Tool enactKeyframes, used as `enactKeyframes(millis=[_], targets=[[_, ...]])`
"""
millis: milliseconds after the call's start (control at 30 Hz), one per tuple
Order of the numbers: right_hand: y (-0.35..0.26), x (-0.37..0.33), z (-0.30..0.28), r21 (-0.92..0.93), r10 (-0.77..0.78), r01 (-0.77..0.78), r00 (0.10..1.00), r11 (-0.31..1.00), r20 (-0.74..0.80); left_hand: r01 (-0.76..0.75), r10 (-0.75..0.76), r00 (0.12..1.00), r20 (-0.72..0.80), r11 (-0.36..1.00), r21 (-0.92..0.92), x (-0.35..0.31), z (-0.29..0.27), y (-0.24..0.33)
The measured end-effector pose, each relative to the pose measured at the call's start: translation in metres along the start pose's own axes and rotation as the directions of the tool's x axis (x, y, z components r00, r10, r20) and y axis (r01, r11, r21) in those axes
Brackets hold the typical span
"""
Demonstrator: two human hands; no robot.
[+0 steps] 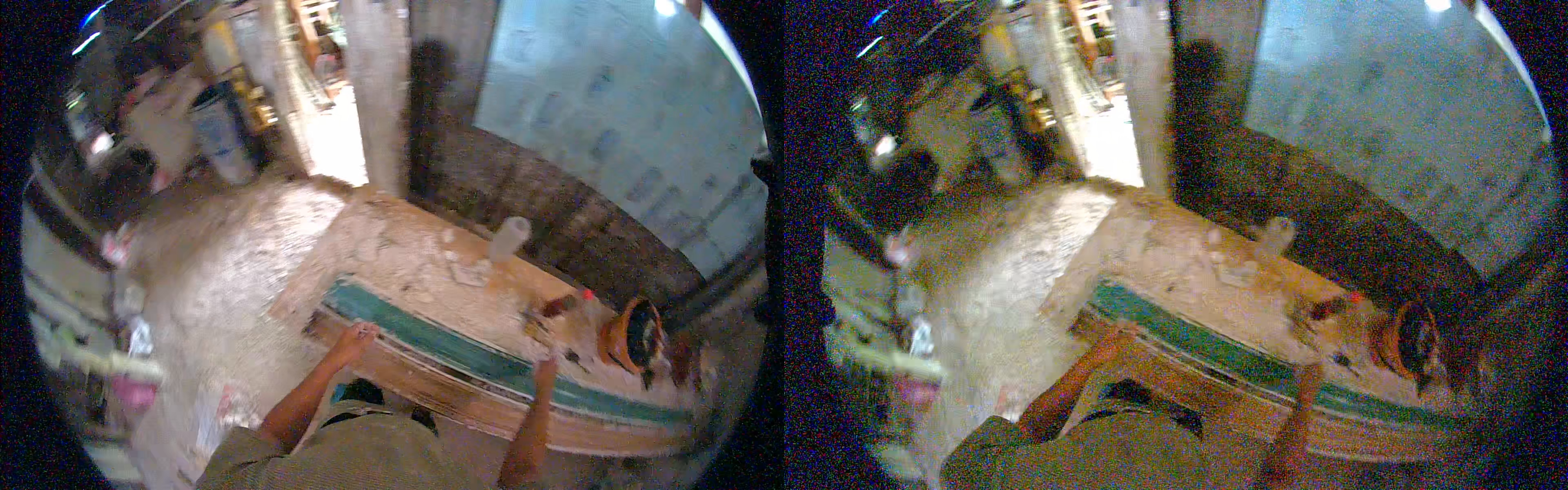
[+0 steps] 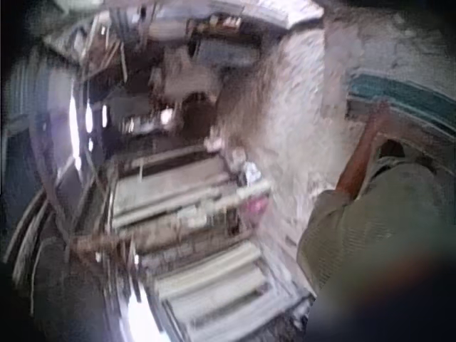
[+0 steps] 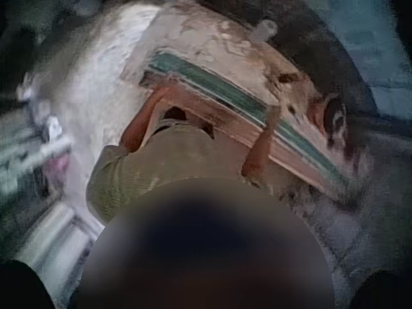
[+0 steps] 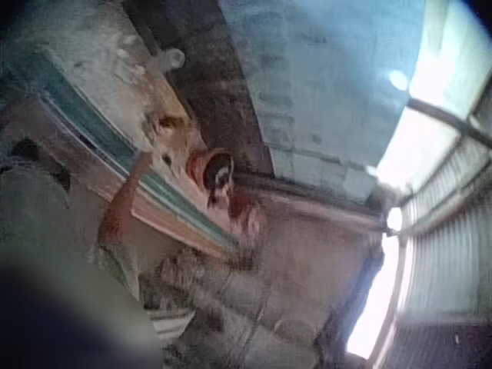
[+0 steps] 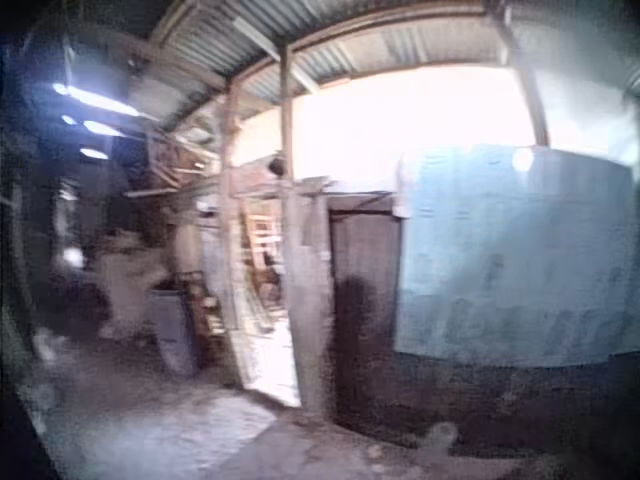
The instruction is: The person wipes a long wooden board with a cloth, moving along its length and repeatedly cleaning the same areas. The board has a green strip along its center. The person occasionally pauses and repositions the cloth while continuing to wipe.
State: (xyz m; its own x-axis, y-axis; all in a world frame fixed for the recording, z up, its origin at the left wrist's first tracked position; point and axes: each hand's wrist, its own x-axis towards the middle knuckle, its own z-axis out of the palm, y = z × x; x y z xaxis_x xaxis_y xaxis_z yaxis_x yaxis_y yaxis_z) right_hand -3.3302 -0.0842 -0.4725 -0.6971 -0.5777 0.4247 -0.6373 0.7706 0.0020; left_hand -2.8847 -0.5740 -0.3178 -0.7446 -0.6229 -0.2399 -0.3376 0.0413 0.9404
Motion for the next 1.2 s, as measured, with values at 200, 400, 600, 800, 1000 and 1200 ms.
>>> enactKeyframes(millis=[200,400,600,800,1000,1200], targets=[[0.127,0.027,0.068,0.387,-0.136,0.064,0.977,0.92,0.162,0.293,-0.356,0.882,-0.309,0.927,-0.234,-0.088,0.006,-0.039],[0.105,0.091,0.039,0.045,-0.052,0.031,0.802,0.998,0.595,0.092,-0.082,0.984,-0.157,0.994,0.059,-0.122,0.026,-0.046],[0.062,0.109,-0.018,0.367,0.01,-0.217,0.872,0.904,0.49,0.066,-0.048,0.995,-0.085,0.973,0.221,-0.104,0.052,-0.037],[-0.091,0.079,-0.115,0.668,0.242,-0.661,0.748,0.341,0.617,-0.07,0.065,0.993,0.103,0.996,0.049,-0.109,0.053,-0.046],[-0.312,0.054,-0.098,0.727,0.5,-0.683,0.656,0.073,0.565,0.134,-0.138,0.986,0.09,0.99,0.047,-0.128,0.013,-0.054],[-0.574,0.116,-0.107,0.753,0.328,-0.647,0.741,0.116,0.586,0.092,-0.107,0.993,0.044,0.961,0.261,-0.157,-0.033,-0.075]])
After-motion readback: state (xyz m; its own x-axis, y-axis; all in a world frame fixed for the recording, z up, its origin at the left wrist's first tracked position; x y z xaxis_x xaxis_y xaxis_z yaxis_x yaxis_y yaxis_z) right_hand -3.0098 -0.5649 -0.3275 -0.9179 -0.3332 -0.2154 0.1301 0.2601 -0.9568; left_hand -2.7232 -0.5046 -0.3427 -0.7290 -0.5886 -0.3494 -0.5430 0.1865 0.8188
